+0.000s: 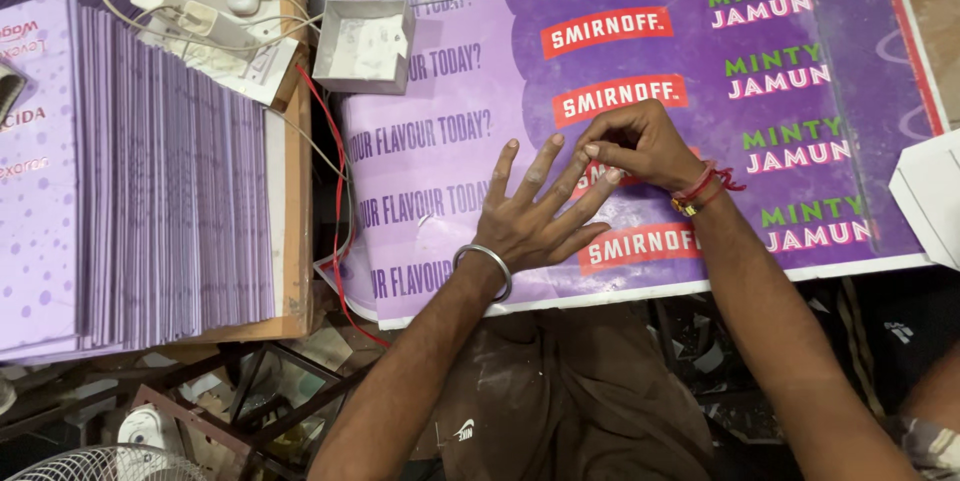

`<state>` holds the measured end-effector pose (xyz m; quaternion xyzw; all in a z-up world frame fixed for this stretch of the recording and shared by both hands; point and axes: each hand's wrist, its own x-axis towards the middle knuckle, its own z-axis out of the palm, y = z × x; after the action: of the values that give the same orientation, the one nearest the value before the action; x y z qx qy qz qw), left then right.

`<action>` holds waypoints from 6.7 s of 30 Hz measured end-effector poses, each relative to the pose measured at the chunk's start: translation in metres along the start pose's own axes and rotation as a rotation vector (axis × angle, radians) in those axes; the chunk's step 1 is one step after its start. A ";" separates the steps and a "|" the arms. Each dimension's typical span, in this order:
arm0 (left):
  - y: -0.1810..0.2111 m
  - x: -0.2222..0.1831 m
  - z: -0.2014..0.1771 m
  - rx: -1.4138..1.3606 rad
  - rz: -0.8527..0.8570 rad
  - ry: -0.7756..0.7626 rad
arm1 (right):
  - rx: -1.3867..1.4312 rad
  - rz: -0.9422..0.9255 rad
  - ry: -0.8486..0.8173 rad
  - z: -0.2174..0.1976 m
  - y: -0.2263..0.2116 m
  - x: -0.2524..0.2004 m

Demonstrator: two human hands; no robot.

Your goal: The person folds flat purple and white paper sheets into small rectangular boxes by hand. They repeatedly fold the sides and crease the edges to form the box shape, then place the finished boxes on a nearby stack.

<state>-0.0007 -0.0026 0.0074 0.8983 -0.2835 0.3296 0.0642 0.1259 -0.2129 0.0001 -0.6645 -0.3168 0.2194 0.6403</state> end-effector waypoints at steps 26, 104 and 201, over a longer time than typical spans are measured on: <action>-0.001 0.005 -0.005 -0.059 0.001 0.000 | -0.215 0.041 0.007 0.007 -0.009 -0.002; -0.004 0.011 -0.013 -0.119 -0.205 0.025 | -0.445 -0.121 0.143 0.040 -0.038 0.010; 0.002 0.035 -0.013 -1.547 -1.546 -0.027 | -0.832 -0.108 0.655 0.041 -0.046 -0.093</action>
<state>0.0123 -0.0166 0.0391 0.5539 0.2258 -0.0769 0.7977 0.0258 -0.2501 0.0313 -0.8788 -0.1940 -0.1771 0.3985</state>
